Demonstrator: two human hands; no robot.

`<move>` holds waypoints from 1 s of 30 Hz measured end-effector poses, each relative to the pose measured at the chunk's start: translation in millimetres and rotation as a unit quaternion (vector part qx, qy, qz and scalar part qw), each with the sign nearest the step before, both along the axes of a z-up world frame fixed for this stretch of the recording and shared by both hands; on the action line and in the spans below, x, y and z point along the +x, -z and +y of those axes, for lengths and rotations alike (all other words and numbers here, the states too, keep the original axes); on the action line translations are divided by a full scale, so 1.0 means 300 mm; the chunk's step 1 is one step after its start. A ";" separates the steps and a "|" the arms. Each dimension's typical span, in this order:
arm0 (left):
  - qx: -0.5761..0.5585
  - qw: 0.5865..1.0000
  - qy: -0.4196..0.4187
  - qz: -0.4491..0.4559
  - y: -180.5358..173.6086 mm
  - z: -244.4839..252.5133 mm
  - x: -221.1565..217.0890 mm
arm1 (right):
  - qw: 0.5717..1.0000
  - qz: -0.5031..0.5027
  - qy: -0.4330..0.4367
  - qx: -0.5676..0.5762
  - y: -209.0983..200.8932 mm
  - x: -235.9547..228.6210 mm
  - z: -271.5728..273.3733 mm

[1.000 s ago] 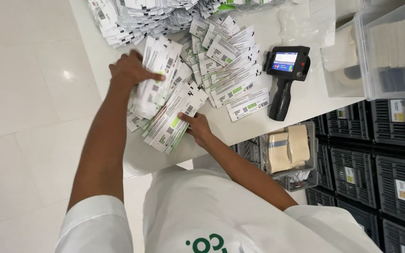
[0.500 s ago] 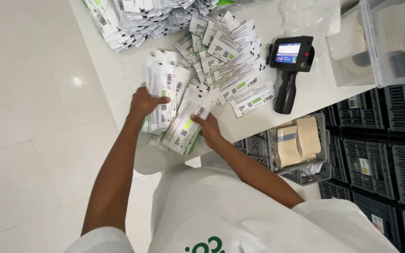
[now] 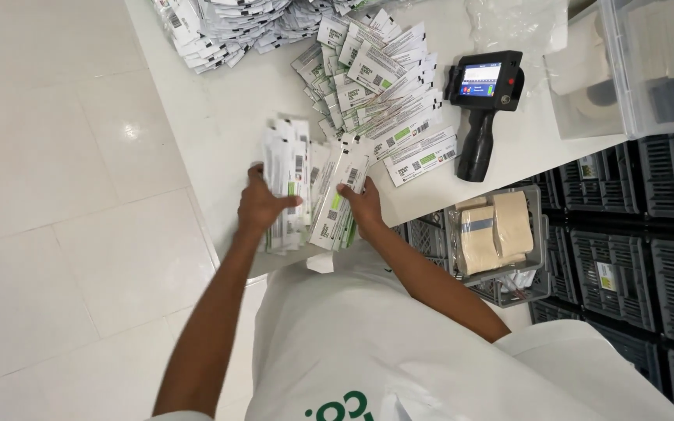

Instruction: The person scans barcodes on a stack of small white packets using a handheld barcode scanner, then gathers the packets, places them into a clear plastic bag, and seals the bag with tape. The person then scans the sealed bag and sets it aside.

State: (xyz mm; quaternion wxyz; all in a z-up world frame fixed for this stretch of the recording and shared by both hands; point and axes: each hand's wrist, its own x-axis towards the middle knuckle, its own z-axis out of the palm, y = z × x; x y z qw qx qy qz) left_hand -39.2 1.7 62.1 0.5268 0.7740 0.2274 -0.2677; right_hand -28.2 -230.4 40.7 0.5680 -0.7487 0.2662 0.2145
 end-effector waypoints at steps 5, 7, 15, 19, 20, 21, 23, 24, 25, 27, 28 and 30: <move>0.196 0.979 0.046 -0.016 0.054 -0.087 -0.004 | 0.997 -0.020 0.021 -0.077 -0.097 -0.032 -0.018; 0.211 0.977 0.026 -0.020 0.070 -0.094 0.006 | 0.992 -0.036 0.033 -0.116 -0.168 -0.026 -0.041; -0.033 0.996 -0.052 0.062 -0.269 -0.084 -0.044 | 0.991 0.014 -0.123 -0.042 -0.053 -0.045 0.030; 0.002 0.999 -0.013 0.048 -0.095 -0.133 -0.061 | 0.986 0.004 -0.166 -0.005 -0.085 -0.098 0.082; -0.020 0.999 -0.030 0.019 -0.064 -0.134 -0.063 | 0.986 0.003 -0.166 0.014 -0.125 -0.097 0.095; -0.042 0.998 -0.047 -0.011 -0.032 -0.136 -0.062 | 0.985 0.003 -0.167 0.033 -0.165 -0.095 0.106; -0.094 0.992 -0.061 -0.055 -0.135 -0.120 -0.060 | 0.988 -0.032 -0.145 0.047 -0.252 -0.066 0.119; -0.147 0.982 -0.076 -0.094 -0.183 -0.117 -0.068 | 0.989 -0.062 -0.123 0.061 -0.293 -0.061 0.120; -0.149 0.982 -0.073 -0.095 -0.211 -0.130 -0.059 | 0.989 -0.062 -0.120 0.059 -0.232 -0.052 0.080; -0.225 0.960 -0.057 -0.157 -0.272 -0.147 -0.047 | 0.965 -0.169 -0.127 0.155 -0.112 -0.038 0.006; -0.225 0.960 -0.055 -0.160 -0.296 -0.140 -0.051 | 0.965 -0.173 -0.126 0.155 -0.095 -0.050 -0.003; -0.207 0.967 0.017 -0.148 -0.345 -0.127 -0.057 | 0.952 -0.198 -0.148 0.181 -0.064 -0.073 -0.022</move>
